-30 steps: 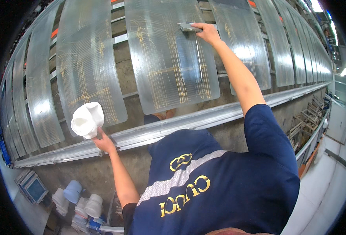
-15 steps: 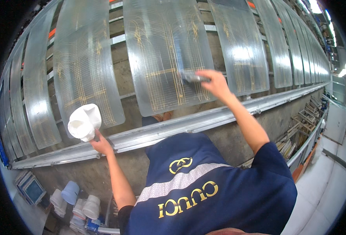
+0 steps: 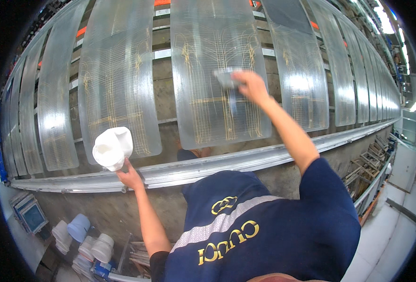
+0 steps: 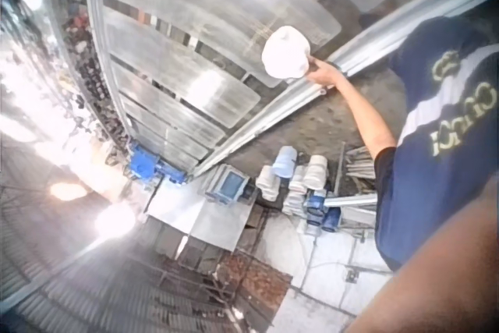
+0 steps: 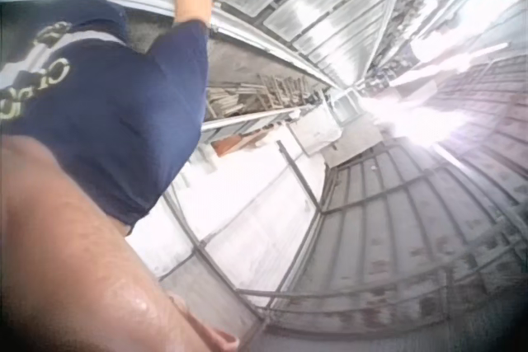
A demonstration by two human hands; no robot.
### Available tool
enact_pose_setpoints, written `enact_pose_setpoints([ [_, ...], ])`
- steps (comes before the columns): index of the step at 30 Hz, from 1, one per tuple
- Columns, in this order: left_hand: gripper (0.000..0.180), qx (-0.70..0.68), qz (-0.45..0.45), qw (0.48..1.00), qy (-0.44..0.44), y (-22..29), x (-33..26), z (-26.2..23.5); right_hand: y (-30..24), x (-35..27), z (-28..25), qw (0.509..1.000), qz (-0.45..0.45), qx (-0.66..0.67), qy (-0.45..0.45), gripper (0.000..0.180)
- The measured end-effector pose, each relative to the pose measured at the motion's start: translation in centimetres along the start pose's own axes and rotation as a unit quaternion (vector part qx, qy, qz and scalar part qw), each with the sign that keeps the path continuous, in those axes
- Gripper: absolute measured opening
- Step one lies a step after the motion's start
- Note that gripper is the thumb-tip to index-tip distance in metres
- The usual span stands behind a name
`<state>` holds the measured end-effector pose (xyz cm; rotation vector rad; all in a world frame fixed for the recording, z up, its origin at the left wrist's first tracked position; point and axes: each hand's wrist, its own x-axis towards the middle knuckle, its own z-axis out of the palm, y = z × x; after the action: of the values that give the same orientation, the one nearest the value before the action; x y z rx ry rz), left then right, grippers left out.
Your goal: The person wipes the surface of several large transparent panels using a white cloth and a small scraper. They repeatedly dip the cloth into a white container and continue cleaning the panels in a factory setting.
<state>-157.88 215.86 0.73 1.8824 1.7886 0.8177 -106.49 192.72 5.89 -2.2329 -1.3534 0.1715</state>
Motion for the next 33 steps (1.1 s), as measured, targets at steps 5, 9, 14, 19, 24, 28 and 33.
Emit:
enact_pose_setpoints([
  [5, 0.058, 0.001, 0.003, 1.000, -0.007, 0.3, 0.1, 0.7, -8.3, -15.5, -1.7, 0.997, 0.019, -0.001, -0.075, 0.056],
  [9, 0.057, 0.029, 0.020, 0.999, -0.001, 0.3, 0.3, 0.6, -8.3, -11.6, -2.3, 0.990, 0.069, 0.094, -0.074, 0.051],
  [14, 0.055, 0.011, 0.012, 1.000, 0.006, 1.0, 0.4, 0.2, -4.1, 8.4, -0.5, 0.999, 0.008, 0.031, -0.003, 0.042],
  [19, 0.054, 0.006, 0.015, 1.000, -0.005, 1.9, 0.3, 0.8, -1.6, 20.7, 1.2, 0.996, 0.073, -0.031, -0.026, 0.039],
  [24, 0.058, 0.033, -0.004, 0.999, -0.006, 0.5, 0.3, 1.1, -2.2, 17.1, 2.3, 0.998, 0.033, -0.034, -0.046, 0.039],
  [28, 0.060, 0.010, 0.030, 0.999, 0.013, 0.9, 0.2, 0.6, -4.7, 2.1, 3.4, 0.998, -0.052, 0.029, -0.032, 0.050],
  [33, 0.060, -0.025, 0.029, 0.999, -0.001, 0.6, 0.2, 0.5, -11.4, -15.4, 1.6, 0.996, -0.039, -0.006, -0.078, 0.059],
])
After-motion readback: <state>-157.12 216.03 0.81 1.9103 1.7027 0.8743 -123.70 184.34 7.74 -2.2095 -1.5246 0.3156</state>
